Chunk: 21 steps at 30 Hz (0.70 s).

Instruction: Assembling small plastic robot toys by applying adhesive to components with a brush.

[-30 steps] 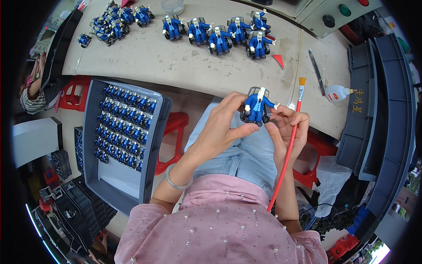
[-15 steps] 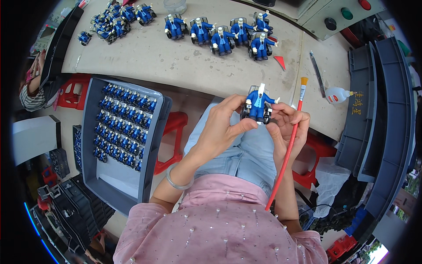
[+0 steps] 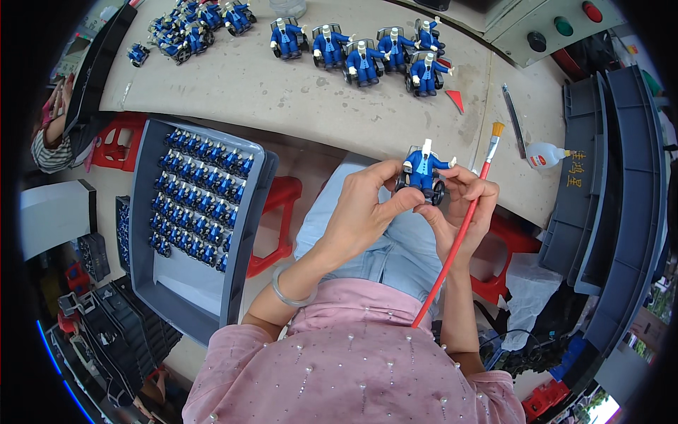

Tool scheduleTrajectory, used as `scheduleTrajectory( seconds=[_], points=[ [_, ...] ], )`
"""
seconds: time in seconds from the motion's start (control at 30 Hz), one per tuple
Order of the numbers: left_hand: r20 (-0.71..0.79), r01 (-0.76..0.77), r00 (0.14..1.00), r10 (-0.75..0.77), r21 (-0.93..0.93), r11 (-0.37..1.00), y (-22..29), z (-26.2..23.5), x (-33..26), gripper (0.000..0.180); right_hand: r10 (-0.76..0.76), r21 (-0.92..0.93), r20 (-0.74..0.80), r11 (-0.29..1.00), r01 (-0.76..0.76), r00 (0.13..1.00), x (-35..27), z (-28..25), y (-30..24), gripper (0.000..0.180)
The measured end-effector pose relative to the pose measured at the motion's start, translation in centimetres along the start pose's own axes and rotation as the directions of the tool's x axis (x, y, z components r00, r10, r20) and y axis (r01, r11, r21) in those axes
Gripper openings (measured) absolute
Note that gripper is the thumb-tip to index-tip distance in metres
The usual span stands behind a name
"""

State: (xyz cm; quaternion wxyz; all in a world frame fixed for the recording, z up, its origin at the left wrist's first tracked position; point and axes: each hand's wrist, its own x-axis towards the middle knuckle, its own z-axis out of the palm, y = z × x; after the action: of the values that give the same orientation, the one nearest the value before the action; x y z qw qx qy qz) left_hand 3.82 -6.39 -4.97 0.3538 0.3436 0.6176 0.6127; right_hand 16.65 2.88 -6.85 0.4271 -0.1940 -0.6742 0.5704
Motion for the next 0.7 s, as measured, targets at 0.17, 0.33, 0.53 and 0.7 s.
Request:
scheduleTrajectory(
  seconds=[0.17,0.33,0.53,0.7],
  points=[
    [0.013,0.084,0.996,-0.084,-0.039,0.996,0.25,0.19,-0.15,0.034,-0.045,-0.101,0.016,0.994,0.046,0.999,-0.06,-0.21,-0.19,0.059],
    [0.032,0.125,0.992,-0.122,-0.075,0.989,-0.01,0.39,-0.10,0.036,-0.044,-0.057,-0.035,0.998,0.042,0.998,-0.14,0.00,-0.22,0.059],
    [0.052,0.157,0.987,-0.152,-0.112,0.981,0.00,0.52,-0.08,0.039,-0.040,-0.041,-0.054,0.998,0.038,0.998,-0.15,0.01,-0.21,0.059],
    [0.052,0.172,0.985,-0.166,-0.124,0.977,-0.01,0.66,-0.04,0.040,-0.040,-0.027,-0.061,0.999,0.038,0.997,-0.13,0.05,-0.24,0.059]
  ],
)
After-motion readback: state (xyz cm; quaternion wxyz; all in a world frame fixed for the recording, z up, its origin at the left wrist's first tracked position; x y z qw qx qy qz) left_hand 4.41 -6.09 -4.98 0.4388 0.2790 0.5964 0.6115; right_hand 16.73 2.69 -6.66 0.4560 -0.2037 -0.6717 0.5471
